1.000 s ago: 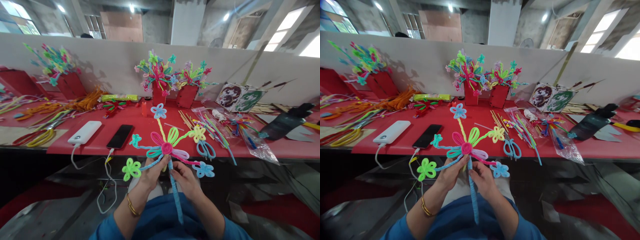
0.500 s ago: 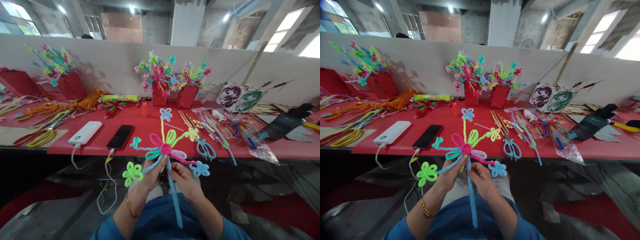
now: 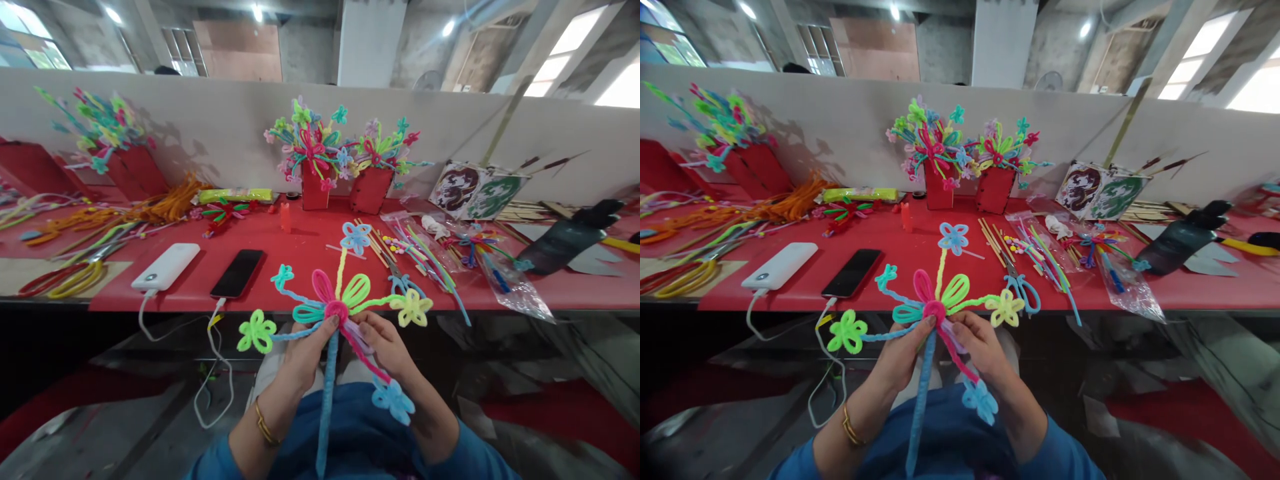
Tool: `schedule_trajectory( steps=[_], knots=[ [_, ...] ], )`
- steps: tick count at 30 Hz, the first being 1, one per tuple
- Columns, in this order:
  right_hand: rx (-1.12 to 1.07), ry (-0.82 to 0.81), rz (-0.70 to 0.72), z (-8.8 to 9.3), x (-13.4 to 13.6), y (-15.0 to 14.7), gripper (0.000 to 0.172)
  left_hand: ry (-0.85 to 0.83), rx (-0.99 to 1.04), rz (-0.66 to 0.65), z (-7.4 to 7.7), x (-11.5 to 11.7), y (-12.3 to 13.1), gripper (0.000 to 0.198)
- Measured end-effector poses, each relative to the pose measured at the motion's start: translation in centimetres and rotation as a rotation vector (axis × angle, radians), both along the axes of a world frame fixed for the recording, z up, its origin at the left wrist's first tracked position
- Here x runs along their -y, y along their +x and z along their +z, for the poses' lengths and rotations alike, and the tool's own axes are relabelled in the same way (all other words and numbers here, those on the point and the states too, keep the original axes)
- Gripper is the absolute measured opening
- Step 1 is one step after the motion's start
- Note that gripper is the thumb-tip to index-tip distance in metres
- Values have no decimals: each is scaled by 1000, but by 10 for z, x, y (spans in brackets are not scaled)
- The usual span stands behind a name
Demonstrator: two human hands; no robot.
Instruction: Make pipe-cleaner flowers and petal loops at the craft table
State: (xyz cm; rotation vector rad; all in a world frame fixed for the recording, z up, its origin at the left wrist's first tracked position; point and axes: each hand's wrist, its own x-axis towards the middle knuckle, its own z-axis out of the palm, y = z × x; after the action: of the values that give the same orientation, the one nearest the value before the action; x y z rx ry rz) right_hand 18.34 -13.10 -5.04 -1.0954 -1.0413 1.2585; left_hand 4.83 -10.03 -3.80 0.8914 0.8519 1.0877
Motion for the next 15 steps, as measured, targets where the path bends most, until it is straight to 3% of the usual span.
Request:
schedule_trajectory(
  steps=[7,11,15],
  knots=[
    [429,80,-92,14,7,-7,17,-5,-49,-17,-4,5,2,14],
    [416,81,-75,11,8,-7,17,-40,-55,-15,-7,4,1,15],
    [217,56,-72,9,2,4,19,-42,-22,-46,-2,2,2,16]
  ],
)
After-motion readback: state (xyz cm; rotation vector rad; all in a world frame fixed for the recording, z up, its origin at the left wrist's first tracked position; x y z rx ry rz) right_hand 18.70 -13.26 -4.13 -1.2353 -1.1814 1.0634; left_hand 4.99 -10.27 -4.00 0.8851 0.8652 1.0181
